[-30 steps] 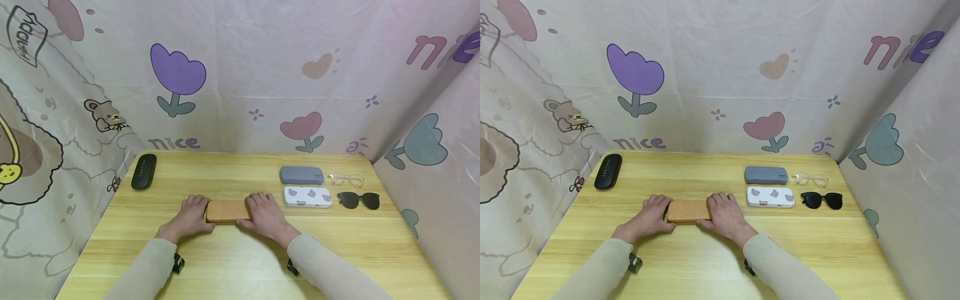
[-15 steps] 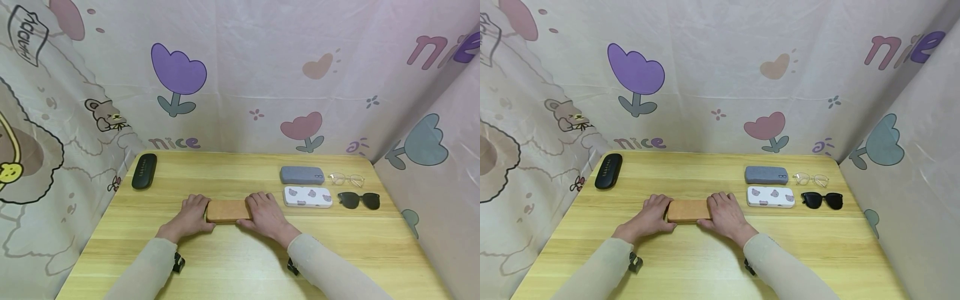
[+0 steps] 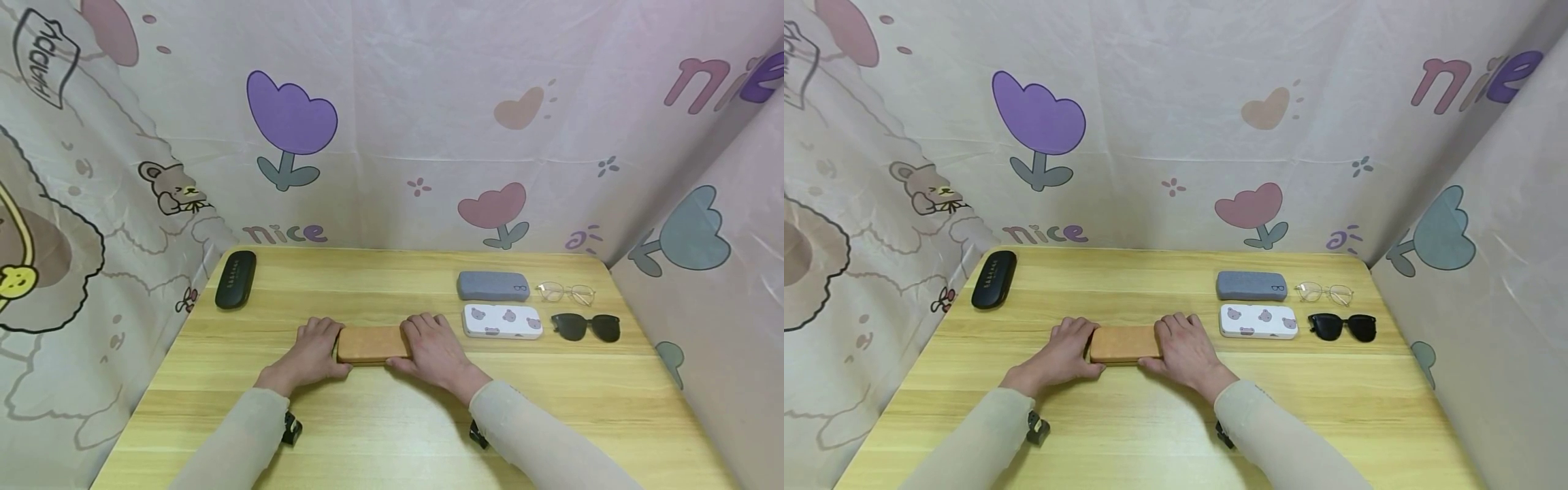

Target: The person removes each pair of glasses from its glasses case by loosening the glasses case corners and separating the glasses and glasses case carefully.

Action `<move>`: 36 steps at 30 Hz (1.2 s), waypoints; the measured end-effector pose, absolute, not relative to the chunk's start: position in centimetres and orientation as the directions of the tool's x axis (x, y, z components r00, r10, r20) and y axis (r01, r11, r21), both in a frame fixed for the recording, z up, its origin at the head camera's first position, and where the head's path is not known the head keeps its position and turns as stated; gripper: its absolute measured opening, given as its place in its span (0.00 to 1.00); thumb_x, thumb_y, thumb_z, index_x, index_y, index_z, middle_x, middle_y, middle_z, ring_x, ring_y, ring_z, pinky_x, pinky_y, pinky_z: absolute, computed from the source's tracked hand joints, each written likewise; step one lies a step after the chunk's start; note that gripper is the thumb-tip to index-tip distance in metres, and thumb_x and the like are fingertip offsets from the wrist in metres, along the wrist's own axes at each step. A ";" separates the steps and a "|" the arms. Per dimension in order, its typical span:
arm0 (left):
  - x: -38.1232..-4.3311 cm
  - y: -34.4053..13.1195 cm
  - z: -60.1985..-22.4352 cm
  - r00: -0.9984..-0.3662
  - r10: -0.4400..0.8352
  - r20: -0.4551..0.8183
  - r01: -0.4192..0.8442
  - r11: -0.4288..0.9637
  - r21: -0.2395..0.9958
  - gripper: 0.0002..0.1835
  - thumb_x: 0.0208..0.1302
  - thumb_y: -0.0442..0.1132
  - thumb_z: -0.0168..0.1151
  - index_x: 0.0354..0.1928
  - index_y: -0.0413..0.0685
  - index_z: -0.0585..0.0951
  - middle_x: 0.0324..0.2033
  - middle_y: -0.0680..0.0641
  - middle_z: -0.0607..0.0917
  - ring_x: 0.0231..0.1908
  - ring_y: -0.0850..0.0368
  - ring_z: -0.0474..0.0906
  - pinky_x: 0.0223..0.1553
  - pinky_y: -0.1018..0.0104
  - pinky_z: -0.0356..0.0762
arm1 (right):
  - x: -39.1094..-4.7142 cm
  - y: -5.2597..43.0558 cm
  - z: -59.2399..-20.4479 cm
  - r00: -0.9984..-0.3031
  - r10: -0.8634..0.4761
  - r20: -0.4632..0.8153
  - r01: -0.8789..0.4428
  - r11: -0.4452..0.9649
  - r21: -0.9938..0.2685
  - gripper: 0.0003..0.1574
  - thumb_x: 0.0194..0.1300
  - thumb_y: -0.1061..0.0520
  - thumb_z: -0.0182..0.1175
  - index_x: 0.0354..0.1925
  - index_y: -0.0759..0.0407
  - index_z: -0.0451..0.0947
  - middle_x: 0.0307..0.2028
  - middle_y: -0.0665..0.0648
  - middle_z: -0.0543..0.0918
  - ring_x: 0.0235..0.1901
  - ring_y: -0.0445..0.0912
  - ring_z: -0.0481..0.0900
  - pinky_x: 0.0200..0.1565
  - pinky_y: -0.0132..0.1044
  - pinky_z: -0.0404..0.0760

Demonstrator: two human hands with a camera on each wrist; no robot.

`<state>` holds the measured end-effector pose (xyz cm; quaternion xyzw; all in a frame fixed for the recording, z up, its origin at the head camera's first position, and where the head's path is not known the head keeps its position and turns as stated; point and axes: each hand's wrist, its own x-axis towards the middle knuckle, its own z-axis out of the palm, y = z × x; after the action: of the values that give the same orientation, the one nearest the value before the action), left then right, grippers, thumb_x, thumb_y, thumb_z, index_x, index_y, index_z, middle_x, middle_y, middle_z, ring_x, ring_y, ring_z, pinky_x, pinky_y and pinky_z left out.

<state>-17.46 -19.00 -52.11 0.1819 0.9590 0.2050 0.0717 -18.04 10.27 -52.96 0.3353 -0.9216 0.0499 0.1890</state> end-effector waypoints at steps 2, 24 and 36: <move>-17.5 -19.0 -52.1 -0.923 0.378 -0.063 0.320 0.851 0.416 0.46 0.53 0.56 0.79 0.69 0.38 0.74 0.59 0.43 0.80 0.58 0.43 0.67 0.58 0.46 0.63 | -18.1 10.3 -52.9 -0.707 -0.600 0.376 -0.634 0.772 0.040 0.42 0.63 0.20 0.60 0.47 0.55 0.79 0.47 0.54 0.84 0.48 0.51 0.81 0.50 0.47 0.76; -17.6 -19.0 -52.2 -0.923 0.380 -0.066 0.323 0.855 0.406 0.45 0.52 0.57 0.79 0.68 0.39 0.75 0.59 0.43 0.80 0.58 0.44 0.68 0.59 0.46 0.63 | -18.1 10.2 -52.8 -0.706 -0.605 0.368 -0.631 0.774 0.063 0.43 0.63 0.19 0.60 0.49 0.55 0.80 0.48 0.53 0.85 0.49 0.51 0.80 0.50 0.46 0.75; -17.5 -18.9 -52.1 -0.922 0.382 -0.066 0.326 0.856 0.401 0.46 0.52 0.56 0.79 0.68 0.37 0.75 0.59 0.42 0.81 0.58 0.43 0.69 0.59 0.44 0.63 | -18.4 10.4 -52.8 -0.685 -0.630 0.366 -0.649 0.756 0.085 0.45 0.65 0.19 0.56 0.50 0.57 0.81 0.48 0.55 0.86 0.50 0.51 0.80 0.50 0.46 0.74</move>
<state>-17.55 -18.90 -52.10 0.1843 0.9606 0.1952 0.0716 -18.35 10.41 -52.77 0.3486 -0.9175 0.0255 0.1898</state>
